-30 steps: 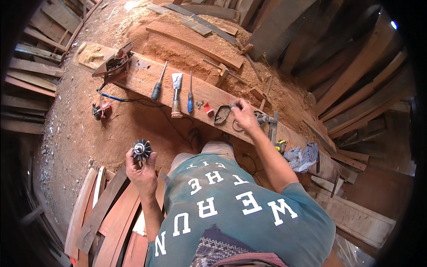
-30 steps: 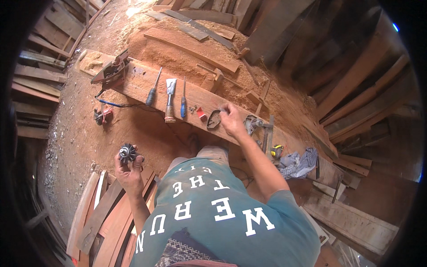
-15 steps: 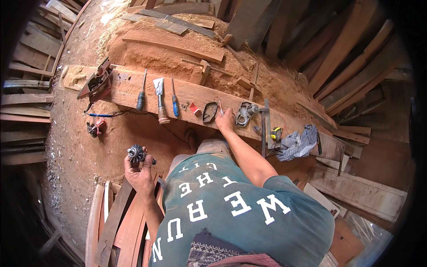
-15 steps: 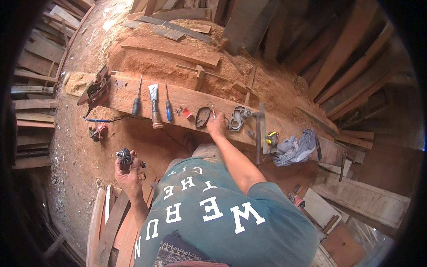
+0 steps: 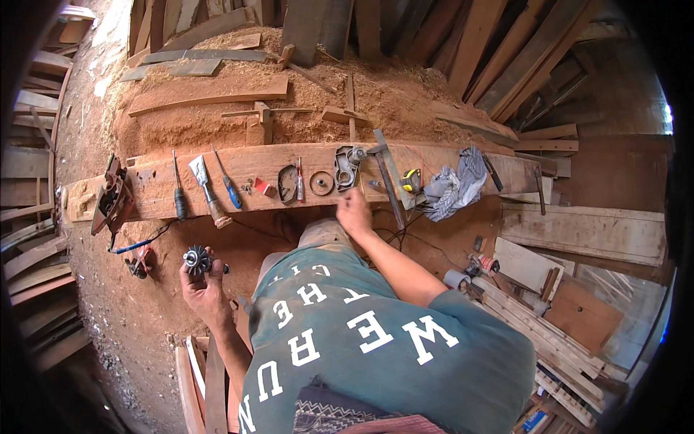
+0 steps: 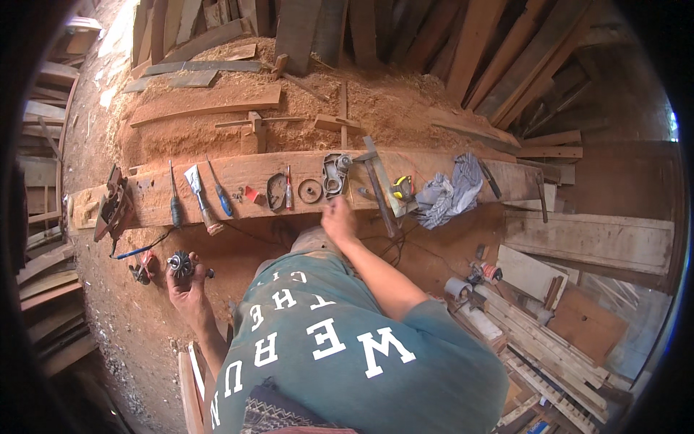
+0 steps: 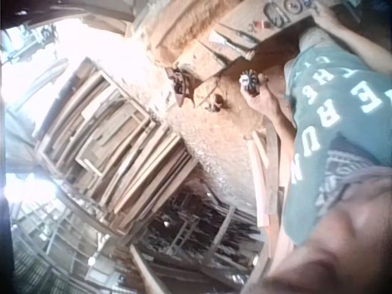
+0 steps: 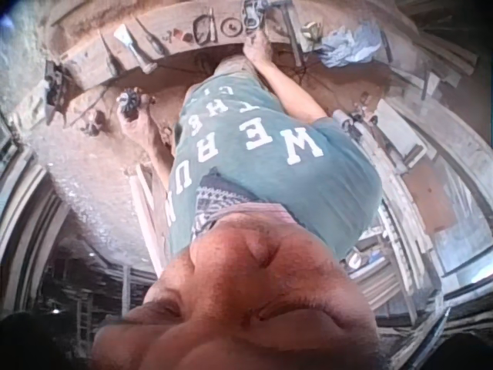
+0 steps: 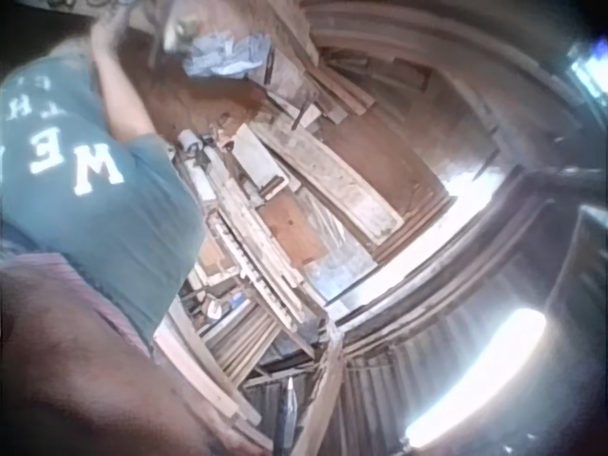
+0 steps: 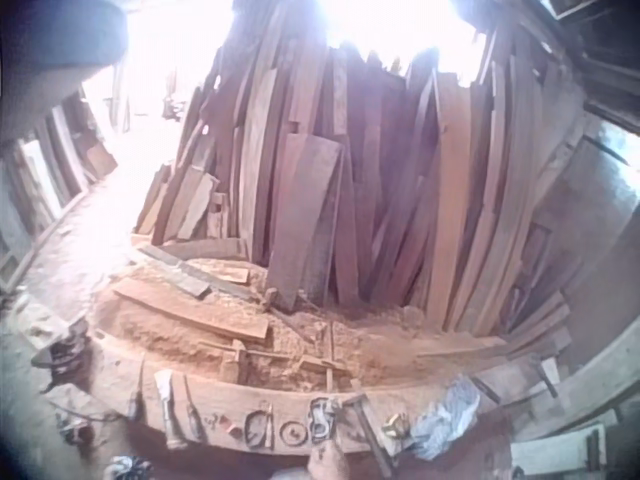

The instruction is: The person applies adhesive from a small tube to a circular mechanical part and assembles several metal components, including a gear, by hand. They work on a wooden workbench covered in sawdust in a workshop environment.

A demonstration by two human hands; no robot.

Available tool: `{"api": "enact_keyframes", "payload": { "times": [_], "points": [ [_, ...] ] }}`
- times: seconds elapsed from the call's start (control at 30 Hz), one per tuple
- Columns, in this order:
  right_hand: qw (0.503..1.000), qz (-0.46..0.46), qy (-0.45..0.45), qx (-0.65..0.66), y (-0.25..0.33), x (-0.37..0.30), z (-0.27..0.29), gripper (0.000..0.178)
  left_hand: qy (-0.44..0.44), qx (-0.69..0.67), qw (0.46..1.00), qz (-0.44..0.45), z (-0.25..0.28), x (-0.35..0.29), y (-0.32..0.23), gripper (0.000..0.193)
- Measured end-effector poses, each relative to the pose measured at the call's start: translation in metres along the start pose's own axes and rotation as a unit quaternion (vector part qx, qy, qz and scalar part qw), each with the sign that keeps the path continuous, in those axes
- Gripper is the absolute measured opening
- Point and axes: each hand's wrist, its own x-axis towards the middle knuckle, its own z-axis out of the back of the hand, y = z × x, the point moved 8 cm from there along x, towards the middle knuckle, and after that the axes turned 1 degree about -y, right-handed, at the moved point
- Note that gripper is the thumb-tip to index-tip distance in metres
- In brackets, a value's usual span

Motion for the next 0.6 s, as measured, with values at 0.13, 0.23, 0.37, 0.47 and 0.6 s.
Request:
{"api": "enact_keyframes", "payload": {
  "times": [0.13, 0.23, 0.37, 0.47, 0.6],
  "points": [
    [0.978, 0.012, -0.207, 0.011, -0.097, 0.009, 0.028, 0.055, 0.041, 0.013, 0.999, -0.013, -0.015, 0.008, -0.002, 0.041],
    [0.976, -0.013, -0.202, 0.077, -0.115, 0.026, 0.033, 0.062, 0.080, 0.006, 0.997, -0.014, -0.027, 0.012, 0.004, 0.042],
    [0.980, -0.006, -0.178, 0.089, -0.114, 0.044, 0.035, 0.048, 0.105, 0.004, 0.994, -0.008, -0.042, 0.006, 0.001, 0.042],
    [0.981, -0.008, -0.171, 0.096, -0.099, 0.046, 0.040, 0.031, 0.107, -0.010, 0.994, 0.014, -0.049, -0.002, 0.002, 0.041],
    [0.978, 0.149, -0.093, 0.109, 0.019, 0.025, 0.074, 0.029, 0.112, 0.093, 0.986, -0.082, -0.058, -0.008, -0.016, 0.040]
  ]
}}
